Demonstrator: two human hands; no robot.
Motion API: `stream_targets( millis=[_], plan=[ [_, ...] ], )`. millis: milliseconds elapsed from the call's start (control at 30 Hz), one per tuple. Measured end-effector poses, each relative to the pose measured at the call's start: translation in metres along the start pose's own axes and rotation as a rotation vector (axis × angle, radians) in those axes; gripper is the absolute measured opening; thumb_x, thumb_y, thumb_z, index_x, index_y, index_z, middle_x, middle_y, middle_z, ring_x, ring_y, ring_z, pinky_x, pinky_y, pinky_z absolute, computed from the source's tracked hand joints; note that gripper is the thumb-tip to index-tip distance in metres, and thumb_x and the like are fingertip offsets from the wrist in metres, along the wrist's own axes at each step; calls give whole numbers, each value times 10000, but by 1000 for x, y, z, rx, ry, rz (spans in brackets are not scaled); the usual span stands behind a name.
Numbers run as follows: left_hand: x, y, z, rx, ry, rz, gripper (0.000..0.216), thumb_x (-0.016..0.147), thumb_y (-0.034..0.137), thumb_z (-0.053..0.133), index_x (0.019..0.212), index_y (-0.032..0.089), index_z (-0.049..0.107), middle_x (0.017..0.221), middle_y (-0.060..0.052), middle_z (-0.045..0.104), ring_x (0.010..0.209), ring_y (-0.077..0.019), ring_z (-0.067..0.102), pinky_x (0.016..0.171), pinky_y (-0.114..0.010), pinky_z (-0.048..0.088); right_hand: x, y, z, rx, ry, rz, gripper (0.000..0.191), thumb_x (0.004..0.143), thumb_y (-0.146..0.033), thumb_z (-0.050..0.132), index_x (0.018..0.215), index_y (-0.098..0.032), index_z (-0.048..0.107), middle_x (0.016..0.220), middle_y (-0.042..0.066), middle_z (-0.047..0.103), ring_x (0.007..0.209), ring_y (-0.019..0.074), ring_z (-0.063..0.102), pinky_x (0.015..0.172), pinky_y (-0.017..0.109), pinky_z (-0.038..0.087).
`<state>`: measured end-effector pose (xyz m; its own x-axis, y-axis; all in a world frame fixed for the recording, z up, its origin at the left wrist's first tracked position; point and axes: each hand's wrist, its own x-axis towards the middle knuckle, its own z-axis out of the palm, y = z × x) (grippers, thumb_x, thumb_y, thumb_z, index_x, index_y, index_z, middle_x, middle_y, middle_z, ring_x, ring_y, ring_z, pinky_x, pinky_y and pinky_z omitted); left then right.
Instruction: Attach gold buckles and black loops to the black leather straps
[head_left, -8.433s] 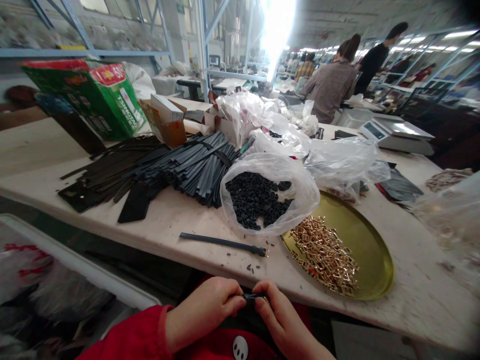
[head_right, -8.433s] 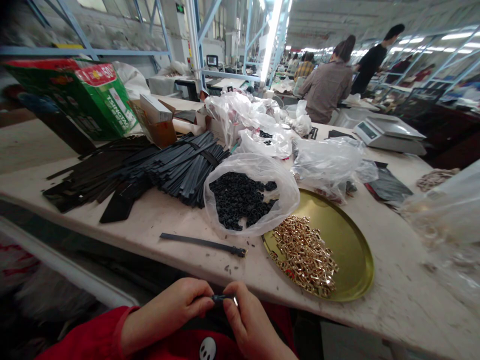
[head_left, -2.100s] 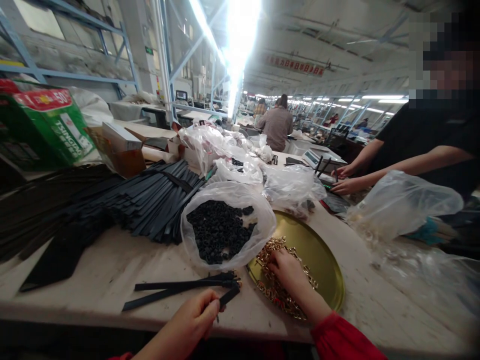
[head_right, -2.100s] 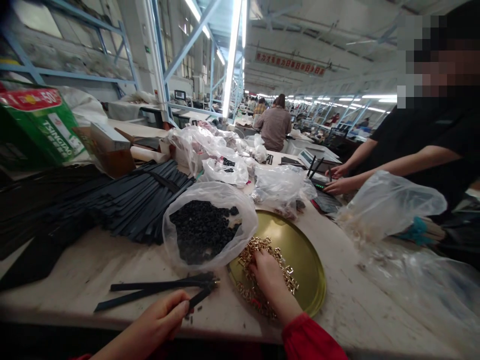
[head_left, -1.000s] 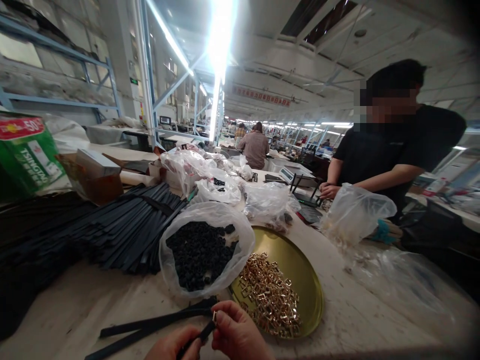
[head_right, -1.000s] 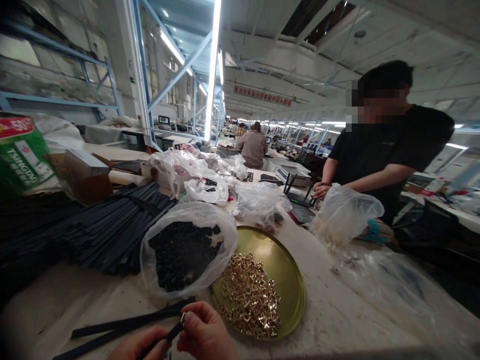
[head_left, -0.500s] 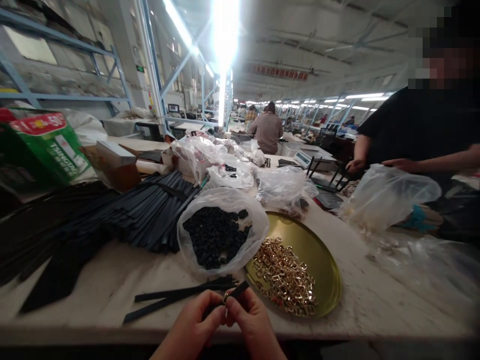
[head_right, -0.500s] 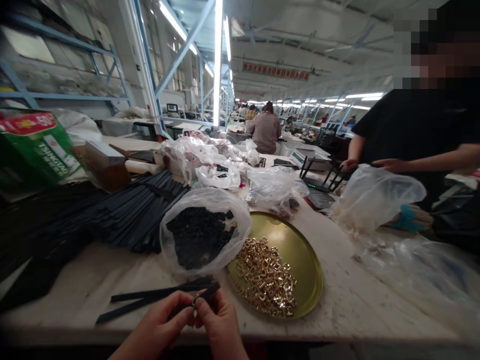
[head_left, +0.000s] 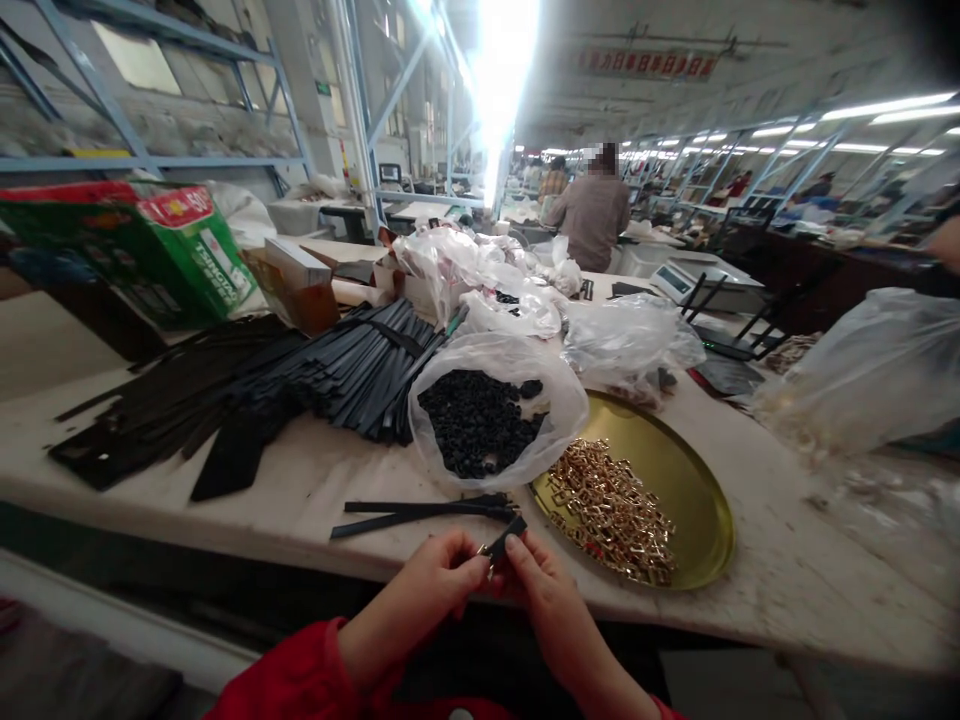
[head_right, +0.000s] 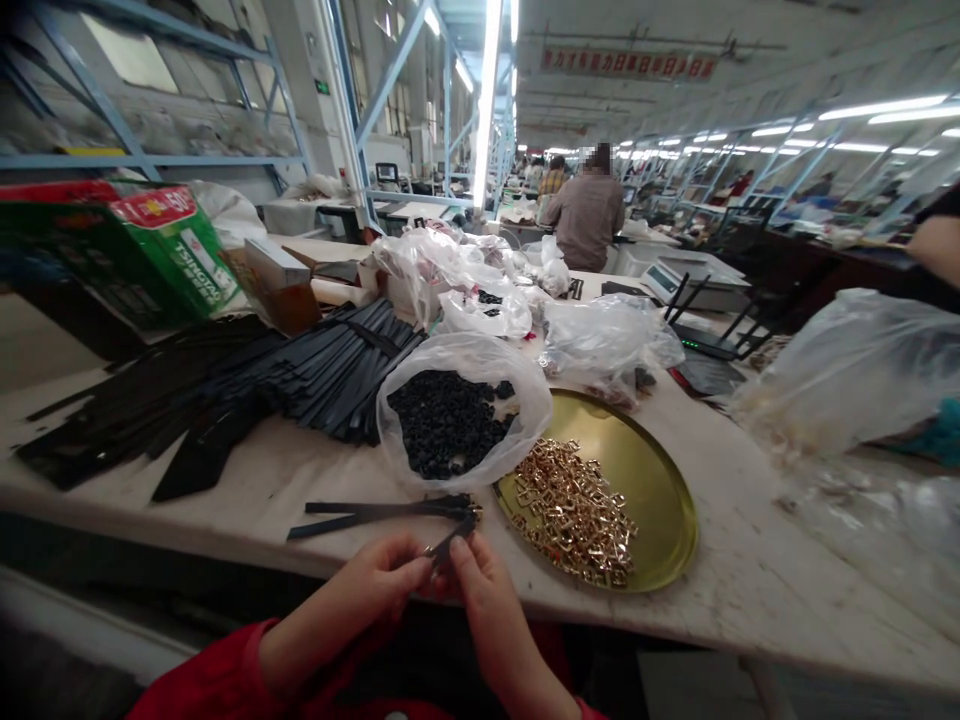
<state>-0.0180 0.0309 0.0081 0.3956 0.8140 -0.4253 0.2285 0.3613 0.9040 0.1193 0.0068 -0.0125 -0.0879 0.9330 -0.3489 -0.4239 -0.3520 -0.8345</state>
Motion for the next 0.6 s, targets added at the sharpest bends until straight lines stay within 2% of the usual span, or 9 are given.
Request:
stream_targets(
  millis=[133, 300, 467, 600],
  plan=[
    [-5, 1, -3, -48, -26, -8, 316, 661, 469, 560, 664, 169, 463, 573, 42, 536, 402, -56, 406, 394, -184, 266, 0, 1, 3, 9, -36, 7, 308, 706, -456, 654, 763, -159, 596, 616, -28, 592, 551, 103, 537, 549, 221, 433],
    [-5, 0, -8, -58, -31, -2, 349, 634, 484, 596, 654, 163, 461, 570, 40, 535, 413, -56, 402, 396, -182, 266, -1, 6, 0, 14, -86, -3, 315, 672, -380, 711, 886, -170, 611, 777, -4, 636, 673, 127, 573, 640, 250, 448],
    [-3, -3, -12, -30, -46, -27, 328, 670, 469, 584, 675, 163, 468, 557, 60, 521, 401, -46, 349, 387, -175, 237, 0, 4, -2, -131, -34, -60, 309, 686, -456, 671, 719, -156, 603, 620, -18, 591, 573, 115, 522, 573, 235, 415],
    [3, -5, -12, 0, -38, -41, 307, 682, 453, 573, 678, 165, 465, 572, 50, 535, 429, -63, 367, 410, -183, 236, 5, 2, -3, -214, -4, -90, 348, 688, -502, 643, 713, -159, 588, 626, -13, 576, 584, 127, 511, 572, 246, 417]
  ],
)
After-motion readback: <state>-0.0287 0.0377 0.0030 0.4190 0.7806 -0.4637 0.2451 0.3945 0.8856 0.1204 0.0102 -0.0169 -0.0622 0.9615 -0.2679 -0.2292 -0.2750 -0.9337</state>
